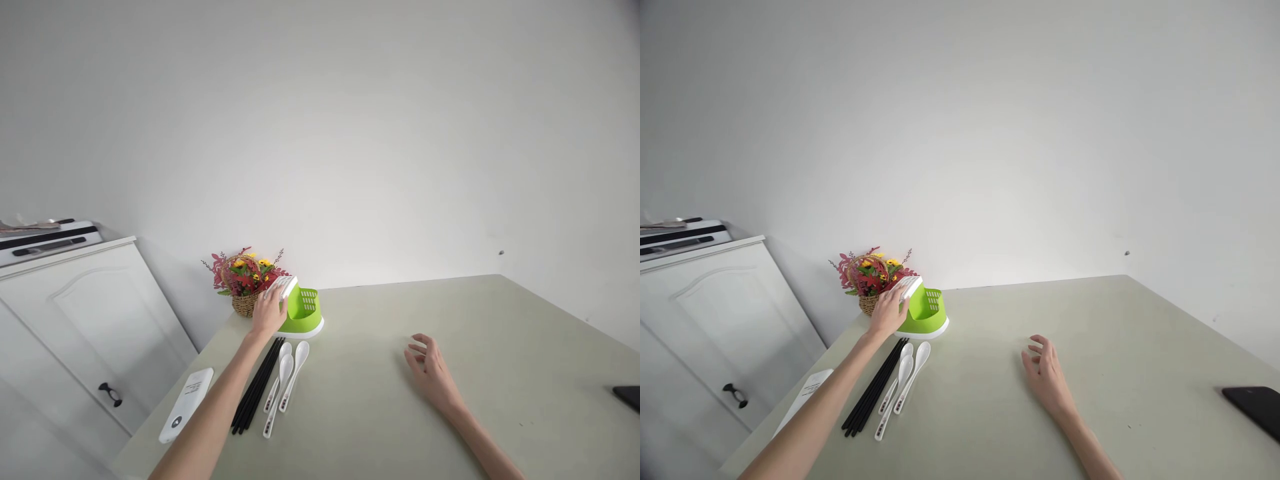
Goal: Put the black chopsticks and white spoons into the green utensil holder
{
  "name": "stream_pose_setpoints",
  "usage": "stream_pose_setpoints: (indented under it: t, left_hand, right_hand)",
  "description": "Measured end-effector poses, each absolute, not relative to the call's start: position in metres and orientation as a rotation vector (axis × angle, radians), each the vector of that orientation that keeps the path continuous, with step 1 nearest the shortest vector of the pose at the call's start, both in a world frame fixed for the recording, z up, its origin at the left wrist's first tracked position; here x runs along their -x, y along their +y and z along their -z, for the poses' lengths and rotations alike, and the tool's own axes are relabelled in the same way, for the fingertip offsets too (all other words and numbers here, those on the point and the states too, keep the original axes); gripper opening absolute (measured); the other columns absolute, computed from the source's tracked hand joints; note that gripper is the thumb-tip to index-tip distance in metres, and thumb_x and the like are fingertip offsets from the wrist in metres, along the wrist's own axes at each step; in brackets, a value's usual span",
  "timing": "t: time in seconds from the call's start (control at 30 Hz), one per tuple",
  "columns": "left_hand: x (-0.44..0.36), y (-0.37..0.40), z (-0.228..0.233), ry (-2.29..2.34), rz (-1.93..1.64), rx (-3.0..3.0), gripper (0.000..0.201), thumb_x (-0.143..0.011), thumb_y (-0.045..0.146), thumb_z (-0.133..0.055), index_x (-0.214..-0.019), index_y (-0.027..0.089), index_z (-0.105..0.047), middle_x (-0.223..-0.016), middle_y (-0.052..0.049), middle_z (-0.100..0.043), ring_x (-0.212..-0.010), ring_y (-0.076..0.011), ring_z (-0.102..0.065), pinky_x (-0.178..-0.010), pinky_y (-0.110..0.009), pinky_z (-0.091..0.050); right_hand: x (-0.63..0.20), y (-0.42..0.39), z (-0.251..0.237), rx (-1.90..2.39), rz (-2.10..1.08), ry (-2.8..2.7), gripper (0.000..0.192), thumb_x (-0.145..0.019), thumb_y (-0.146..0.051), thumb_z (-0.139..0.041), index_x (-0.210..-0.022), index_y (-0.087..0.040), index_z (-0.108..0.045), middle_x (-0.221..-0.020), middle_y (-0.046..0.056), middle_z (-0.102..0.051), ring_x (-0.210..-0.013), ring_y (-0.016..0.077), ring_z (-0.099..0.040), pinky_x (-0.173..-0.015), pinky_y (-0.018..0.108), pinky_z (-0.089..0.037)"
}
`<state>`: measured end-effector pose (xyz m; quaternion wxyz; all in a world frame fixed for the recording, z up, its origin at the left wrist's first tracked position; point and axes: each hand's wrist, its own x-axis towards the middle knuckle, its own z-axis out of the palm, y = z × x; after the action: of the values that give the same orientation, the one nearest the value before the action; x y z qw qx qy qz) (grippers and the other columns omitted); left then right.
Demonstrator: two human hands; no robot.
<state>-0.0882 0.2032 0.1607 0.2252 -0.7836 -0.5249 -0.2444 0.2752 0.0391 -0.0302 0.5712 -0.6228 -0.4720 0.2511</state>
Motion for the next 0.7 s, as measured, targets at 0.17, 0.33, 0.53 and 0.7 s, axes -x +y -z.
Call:
stream_pose_setpoints:
  t: [0.17, 0.33, 0.53, 0.7]
  left_hand:
    - [0.083, 0.2, -0.162, -1.477, 0.681, 2.145, 0.045, -0.099, 0.038, -0.044, -0.139, 0.02, -0.057, -0.146, -0.012, -0.059, -0.136, -0.0352, -0.051, -0.11, -0.051, -0.044]
    - [0.057, 0.173, -0.149, -1.375, 0.896, 2.078, 0.048, -0.102, 0.038, -0.043, -0.143, 0.015, -0.048, -0.155, -0.016, -0.049, -0.151, -0.0374, -0.03, -0.12, -0.058, -0.03]
    - [-0.008, 0.091, -0.091, -1.262, 1.145, 2.618, 0.024, -0.103, 0.032, -0.04, -0.111, 0.025, -0.062, -0.107, -0.008, -0.071, -0.102, -0.0214, -0.068, -0.093, -0.035, -0.053]
    - [-0.027, 0.036, -0.052, -1.621, 0.999, 3.04, 0.035, -0.102, 0.042, -0.045, -0.079, 0.022, -0.061, -0.06, 0.004, -0.056, -0.051, -0.0119, -0.05, -0.052, -0.023, -0.037]
  right_hand:
    - [-0.276, 0.038, 0.029, 1.467, -0.58, -1.115, 0.05, -0.089, -0.062, -0.052, -0.124, -0.026, -0.046, -0.128, 0.012, -0.06, -0.107, 0.024, -0.067, -0.091, 0.041, -0.053]
    - [-0.275, 0.037, 0.026, 1.501, -0.561, -1.138, 0.046, -0.092, -0.059, -0.048, -0.123, -0.025, -0.047, -0.127, 0.013, -0.06, -0.105, 0.0233, -0.067, -0.087, 0.039, -0.053]
    - [-0.278, 0.035, 0.027, 1.548, -0.531, -1.192, 0.041, -0.091, -0.055, -0.048, -0.118, -0.025, -0.053, -0.117, 0.01, -0.065, -0.104, 0.0244, -0.068, -0.081, 0.038, -0.054]
    - [-0.279, 0.032, 0.025, 1.574, -0.51, -1.251, 0.034, -0.091, -0.054, -0.047, -0.109, -0.028, -0.058, -0.121, 0.009, -0.065, -0.108, 0.0263, -0.067, -0.079, 0.038, -0.054]
